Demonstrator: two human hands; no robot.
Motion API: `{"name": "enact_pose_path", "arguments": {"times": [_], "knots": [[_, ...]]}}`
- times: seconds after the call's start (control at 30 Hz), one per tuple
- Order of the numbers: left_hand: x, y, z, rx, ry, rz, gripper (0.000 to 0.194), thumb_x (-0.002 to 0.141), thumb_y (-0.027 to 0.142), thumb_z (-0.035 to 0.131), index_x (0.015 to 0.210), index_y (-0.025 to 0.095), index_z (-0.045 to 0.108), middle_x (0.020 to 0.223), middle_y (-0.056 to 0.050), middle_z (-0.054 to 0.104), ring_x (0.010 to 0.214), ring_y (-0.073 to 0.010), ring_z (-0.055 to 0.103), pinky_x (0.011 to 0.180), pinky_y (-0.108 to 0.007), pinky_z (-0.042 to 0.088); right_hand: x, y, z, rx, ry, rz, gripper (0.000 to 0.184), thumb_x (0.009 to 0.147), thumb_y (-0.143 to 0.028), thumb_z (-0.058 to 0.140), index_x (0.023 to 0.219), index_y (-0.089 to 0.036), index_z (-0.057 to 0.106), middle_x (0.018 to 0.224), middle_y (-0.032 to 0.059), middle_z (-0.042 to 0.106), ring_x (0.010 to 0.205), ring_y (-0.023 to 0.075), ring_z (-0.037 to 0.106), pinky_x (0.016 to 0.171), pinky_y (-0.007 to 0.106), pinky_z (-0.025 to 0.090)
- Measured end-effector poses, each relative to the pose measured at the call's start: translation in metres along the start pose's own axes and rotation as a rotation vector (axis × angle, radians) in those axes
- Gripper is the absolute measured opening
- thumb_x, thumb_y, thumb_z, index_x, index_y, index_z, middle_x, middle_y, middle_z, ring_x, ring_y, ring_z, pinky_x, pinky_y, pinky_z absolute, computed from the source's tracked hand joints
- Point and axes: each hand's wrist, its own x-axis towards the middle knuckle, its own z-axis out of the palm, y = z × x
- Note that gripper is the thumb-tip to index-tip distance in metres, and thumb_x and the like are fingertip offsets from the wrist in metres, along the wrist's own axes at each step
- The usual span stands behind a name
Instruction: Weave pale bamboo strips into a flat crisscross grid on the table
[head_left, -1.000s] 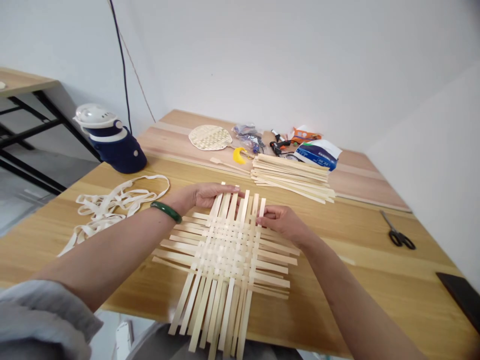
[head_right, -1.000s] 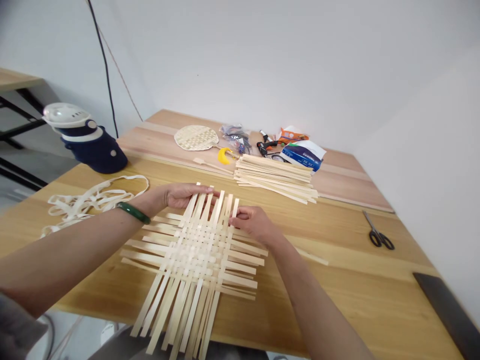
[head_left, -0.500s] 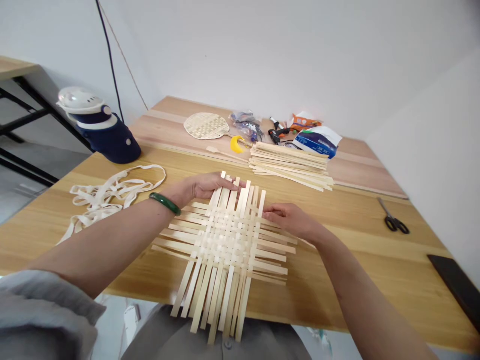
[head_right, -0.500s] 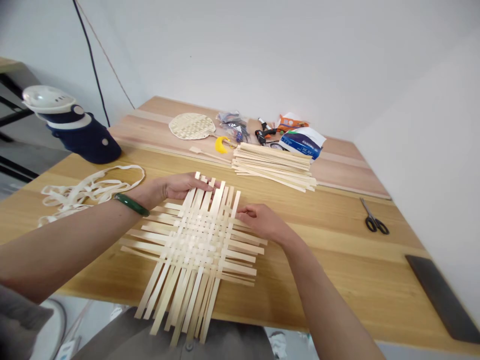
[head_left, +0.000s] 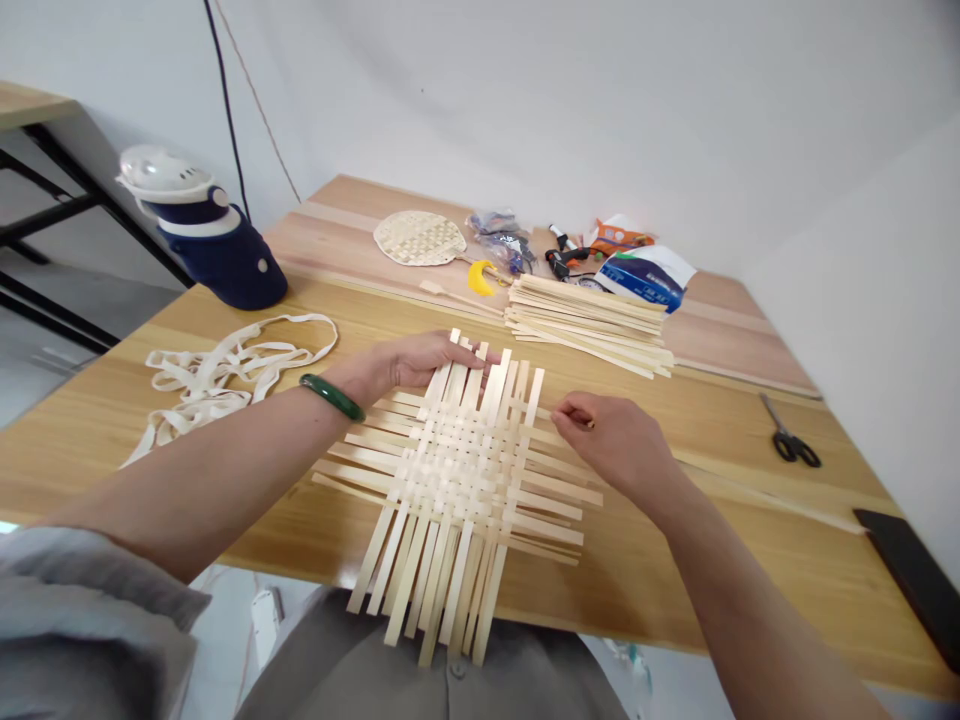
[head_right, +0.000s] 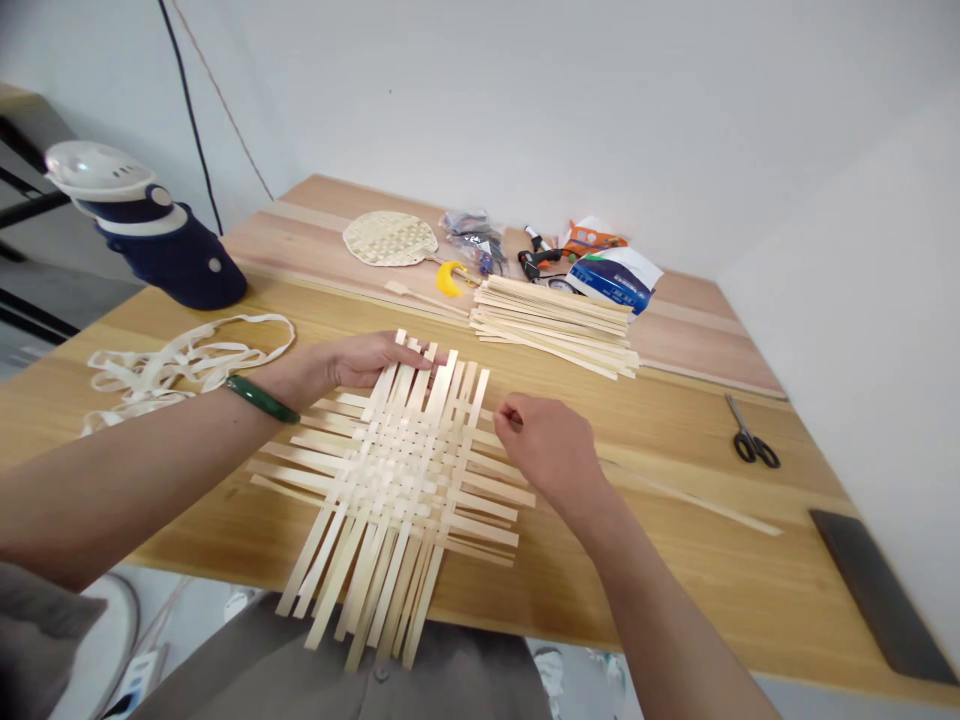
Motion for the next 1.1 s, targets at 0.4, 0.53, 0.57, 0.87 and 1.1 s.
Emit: {"name": "enact_pose_path", "arguments": {"times": [0.4,0.53,0.57,0.87,1.1], "knots": [[0.001,-0.006,0.009,0.093,0.043,0.085,0.03,0.057,0.024,0.09,0.076,0.016,0.068,0.066,0.003,0.066,0.059,-0.0116,0.061,0.06,-0.024,0.051,-0.021,-0.015,0.0,-0.271,0.129,-0.038,0.02,0.092,-0.03,0.05,0.084,-0.023,0.067,0.081,0.0045,0.07,0.068,0.017,0.056,0.054,0.028,0.022],[0.003,-0.007,0.013,0.149,0.119,0.145,0.026,0.059,0.022,0.087,0.075,0.016,0.069,0.065,0.004,0.064,0.059,-0.01,0.058,0.061,-0.023,0.048,-0.028,-0.022,-0.001,-0.343,0.173,-0.028,0.02,0.092,-0.027,0.05,0.082,-0.022,0.067,0.075,0.0071,0.066,0.066,0.0176,0.055,0.052,0.029,0.019],[0.003,-0.007,0.013,0.158,0.135,0.156,0.026,0.059,0.023,0.087,0.077,0.016,0.07,0.066,0.004,0.065,0.06,-0.0099,0.058,0.062,-0.023,0.047,-0.029,-0.024,-0.001,-0.358,0.184,-0.035,0.02,0.091,-0.025,0.05,0.08,-0.021,0.066,0.073,0.0077,0.065,0.066,0.0179,0.055,0.052,0.029,0.018],[0.005,-0.011,0.008,0.152,0.157,0.087,0.031,0.058,0.028,0.089,0.078,0.015,0.071,0.073,-0.001,0.07,0.063,-0.0134,0.063,0.061,-0.026,0.051,-0.015,-0.023,0.005,-0.174,0.085,-0.052,0.021,0.093,-0.027,0.047,0.087,-0.023,0.067,0.08,0.0057,0.068,0.073,0.02,0.058,0.056,0.029,0.025],[0.003,-0.011,0.004,0.141,0.075,0.115,0.035,0.056,0.032,0.09,0.079,0.013,0.072,0.075,-0.005,0.072,0.062,-0.0156,0.065,0.058,-0.026,0.053,0.02,0.018,0.028,0.554,-0.151,-0.249,0.022,0.082,-0.034,0.05,0.073,-0.02,0.064,0.075,0.0011,0.067,0.073,0.0162,0.059,0.071,0.029,0.043]]}}
